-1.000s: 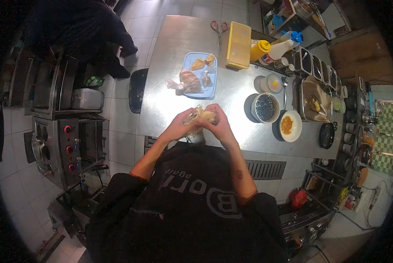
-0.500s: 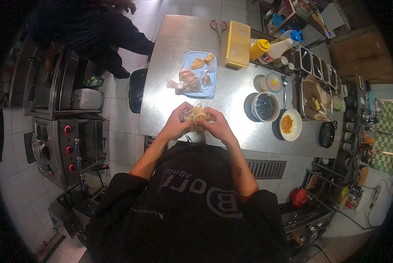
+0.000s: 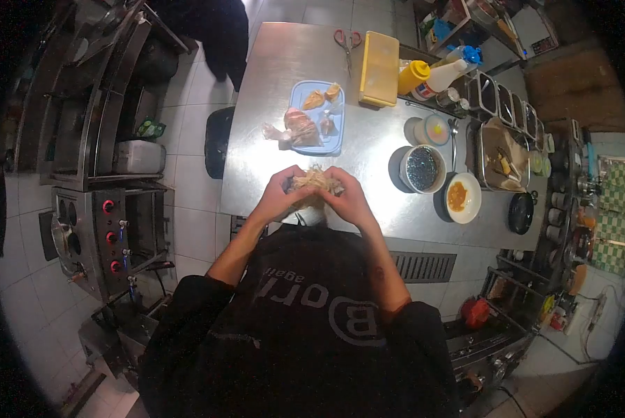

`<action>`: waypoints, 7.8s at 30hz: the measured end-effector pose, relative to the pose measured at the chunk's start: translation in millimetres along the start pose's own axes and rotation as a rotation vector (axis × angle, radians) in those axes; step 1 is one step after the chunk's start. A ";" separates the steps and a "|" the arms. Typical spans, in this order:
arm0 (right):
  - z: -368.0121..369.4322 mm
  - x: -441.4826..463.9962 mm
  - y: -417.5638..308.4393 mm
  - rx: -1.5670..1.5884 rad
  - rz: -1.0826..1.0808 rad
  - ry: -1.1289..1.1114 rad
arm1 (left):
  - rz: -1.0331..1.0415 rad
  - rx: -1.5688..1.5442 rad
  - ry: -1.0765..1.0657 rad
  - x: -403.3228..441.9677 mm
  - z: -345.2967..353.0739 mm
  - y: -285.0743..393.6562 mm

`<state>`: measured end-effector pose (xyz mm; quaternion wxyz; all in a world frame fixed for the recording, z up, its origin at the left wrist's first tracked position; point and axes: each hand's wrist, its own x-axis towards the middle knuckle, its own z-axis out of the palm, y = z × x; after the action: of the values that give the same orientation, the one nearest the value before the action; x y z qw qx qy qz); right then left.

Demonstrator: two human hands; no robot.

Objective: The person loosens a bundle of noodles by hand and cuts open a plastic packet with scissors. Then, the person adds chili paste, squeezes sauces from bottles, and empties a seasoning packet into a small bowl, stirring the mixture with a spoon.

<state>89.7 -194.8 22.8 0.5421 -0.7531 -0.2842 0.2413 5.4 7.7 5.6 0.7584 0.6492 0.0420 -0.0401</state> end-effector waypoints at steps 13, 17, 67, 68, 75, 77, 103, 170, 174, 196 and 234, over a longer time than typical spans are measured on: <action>-3.5 -3.8 -55.9 -0.029 0.048 0.164 | -0.050 -0.025 0.073 1.2 -10.0 -12.1; -8.4 -7.0 -58.9 0.108 0.140 0.222 | -0.167 -0.301 0.073 0.1 -15.9 0.9; -23.0 -10.1 -15.6 0.196 0.326 0.002 | -0.182 -0.269 0.100 -11.0 -36.3 -5.7; -23.1 -10.7 -14.2 0.142 0.396 -0.013 | -0.184 -0.270 0.097 -10.1 -30.9 11.5; 0.8 -9.5 -17.7 -0.130 0.038 0.128 | -0.166 -0.141 -0.120 2.6 -15.3 19.8; -2.7 -4.1 -20.3 -0.080 -0.008 0.044 | -0.143 -0.115 -0.126 2.9 -12.8 19.2; -35.8 0.8 -65.6 0.421 0.100 0.122 | -0.174 -0.099 -0.201 -8.7 -40.6 6.0; -12.7 -8.7 -63.8 0.233 0.199 -0.077 | -0.052 -0.239 0.052 1.4 -4.6 35.8; -12.5 -8.8 -68.1 0.260 0.294 -0.008 | -0.102 -0.582 0.086 3.3 -4.0 52.1; -25.8 -19.8 -121.6 -0.117 0.301 0.204 | -0.287 -0.252 0.145 -6.4 -15.6 -43.9; -1.8 -6.6 -63.5 -0.043 0.129 0.085 | -0.426 -0.514 -0.054 -9.3 -28.8 -16.3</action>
<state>75.6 -184.6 84.2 0.5207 -0.7909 -0.2169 0.2374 -6.1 33.7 -13.8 0.8727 0.4121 0.1653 -0.2033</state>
